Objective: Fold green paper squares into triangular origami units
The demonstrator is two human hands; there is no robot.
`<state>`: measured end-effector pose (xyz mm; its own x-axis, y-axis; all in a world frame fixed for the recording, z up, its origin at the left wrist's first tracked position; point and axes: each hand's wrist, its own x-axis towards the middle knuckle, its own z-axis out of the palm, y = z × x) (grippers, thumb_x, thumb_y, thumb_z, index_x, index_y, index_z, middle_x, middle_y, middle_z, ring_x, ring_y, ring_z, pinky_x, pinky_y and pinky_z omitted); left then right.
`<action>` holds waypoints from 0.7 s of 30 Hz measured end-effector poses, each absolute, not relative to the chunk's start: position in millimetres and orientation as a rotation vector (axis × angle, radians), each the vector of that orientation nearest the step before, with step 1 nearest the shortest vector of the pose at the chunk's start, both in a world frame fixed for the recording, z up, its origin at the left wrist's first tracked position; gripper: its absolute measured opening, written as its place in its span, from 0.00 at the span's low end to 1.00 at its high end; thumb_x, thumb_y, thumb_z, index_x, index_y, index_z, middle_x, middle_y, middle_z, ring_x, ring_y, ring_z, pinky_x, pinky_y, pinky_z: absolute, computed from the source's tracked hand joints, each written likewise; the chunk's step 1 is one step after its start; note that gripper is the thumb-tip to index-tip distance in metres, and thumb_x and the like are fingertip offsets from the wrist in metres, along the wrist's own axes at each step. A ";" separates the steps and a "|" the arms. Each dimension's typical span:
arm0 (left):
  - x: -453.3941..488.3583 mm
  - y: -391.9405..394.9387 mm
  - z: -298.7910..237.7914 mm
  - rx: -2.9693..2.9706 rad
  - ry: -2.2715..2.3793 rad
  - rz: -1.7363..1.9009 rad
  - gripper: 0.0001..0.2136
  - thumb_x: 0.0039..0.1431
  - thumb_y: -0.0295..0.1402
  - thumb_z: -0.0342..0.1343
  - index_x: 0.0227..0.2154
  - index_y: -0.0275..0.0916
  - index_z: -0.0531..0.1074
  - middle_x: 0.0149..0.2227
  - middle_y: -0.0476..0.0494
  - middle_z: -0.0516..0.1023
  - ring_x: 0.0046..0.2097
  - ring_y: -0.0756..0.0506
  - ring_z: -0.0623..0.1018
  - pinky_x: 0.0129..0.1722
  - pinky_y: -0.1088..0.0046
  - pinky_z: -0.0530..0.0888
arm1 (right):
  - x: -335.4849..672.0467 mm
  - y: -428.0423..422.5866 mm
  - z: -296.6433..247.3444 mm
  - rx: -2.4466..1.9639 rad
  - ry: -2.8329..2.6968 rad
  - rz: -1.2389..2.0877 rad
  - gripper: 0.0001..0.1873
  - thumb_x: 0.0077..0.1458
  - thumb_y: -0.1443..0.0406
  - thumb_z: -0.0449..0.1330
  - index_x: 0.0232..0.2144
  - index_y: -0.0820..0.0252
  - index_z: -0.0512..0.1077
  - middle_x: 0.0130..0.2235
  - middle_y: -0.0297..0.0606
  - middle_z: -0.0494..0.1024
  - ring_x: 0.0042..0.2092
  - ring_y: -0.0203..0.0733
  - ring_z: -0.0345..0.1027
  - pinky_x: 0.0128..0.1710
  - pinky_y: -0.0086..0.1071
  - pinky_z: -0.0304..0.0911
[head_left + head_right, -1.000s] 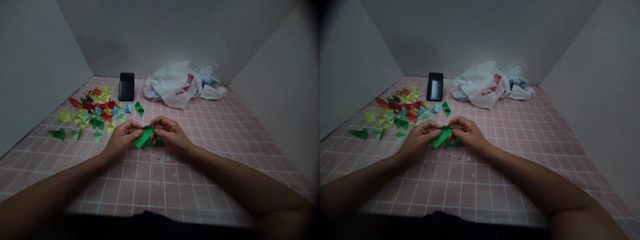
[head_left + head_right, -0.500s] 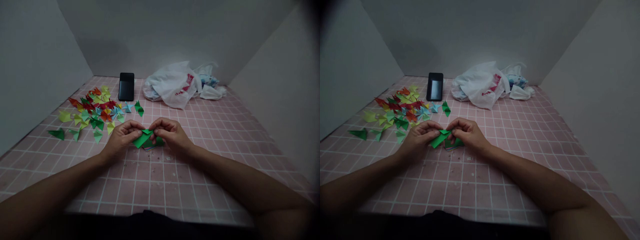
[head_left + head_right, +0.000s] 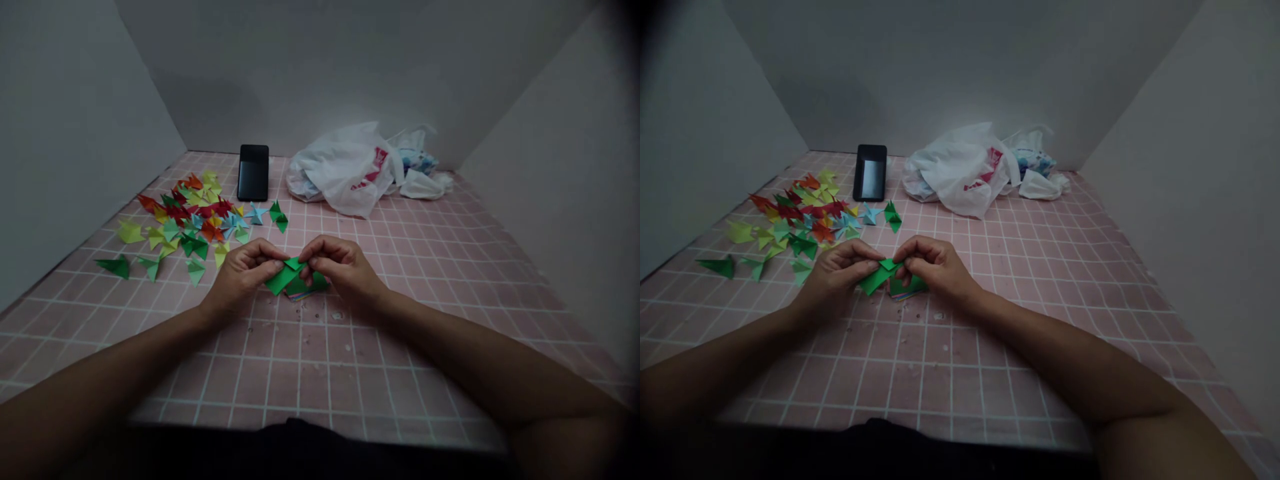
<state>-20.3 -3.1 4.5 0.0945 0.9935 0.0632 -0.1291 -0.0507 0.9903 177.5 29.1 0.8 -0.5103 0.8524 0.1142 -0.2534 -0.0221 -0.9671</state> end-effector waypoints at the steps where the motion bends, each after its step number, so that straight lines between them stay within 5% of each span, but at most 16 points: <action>1: -20.5 -2.8 4.4 1.207 1.015 1.240 0.03 0.50 0.28 0.65 0.29 0.39 0.79 0.24 0.52 0.81 0.25 0.51 0.79 0.25 0.77 0.74 | 177.7 29.1 0.6 -0.669 -1.405 1.668 0.05 0.52 0.70 0.61 0.33 0.60 0.76 0.27 0.30 0.80 0.27 0.33 0.73 0.31 0.28 0.68; 21: -22.5 -2.1 3.9 1.307 1.055 1.278 0.03 0.49 0.27 0.65 0.28 0.39 0.80 0.25 0.51 0.80 0.26 0.52 0.77 0.26 0.80 0.74 | 176.9 24.1 7.0 -0.668 -1.409 1.694 0.09 0.51 0.70 0.62 0.37 0.58 0.70 0.27 0.29 0.80 0.26 0.32 0.73 0.30 0.27 0.69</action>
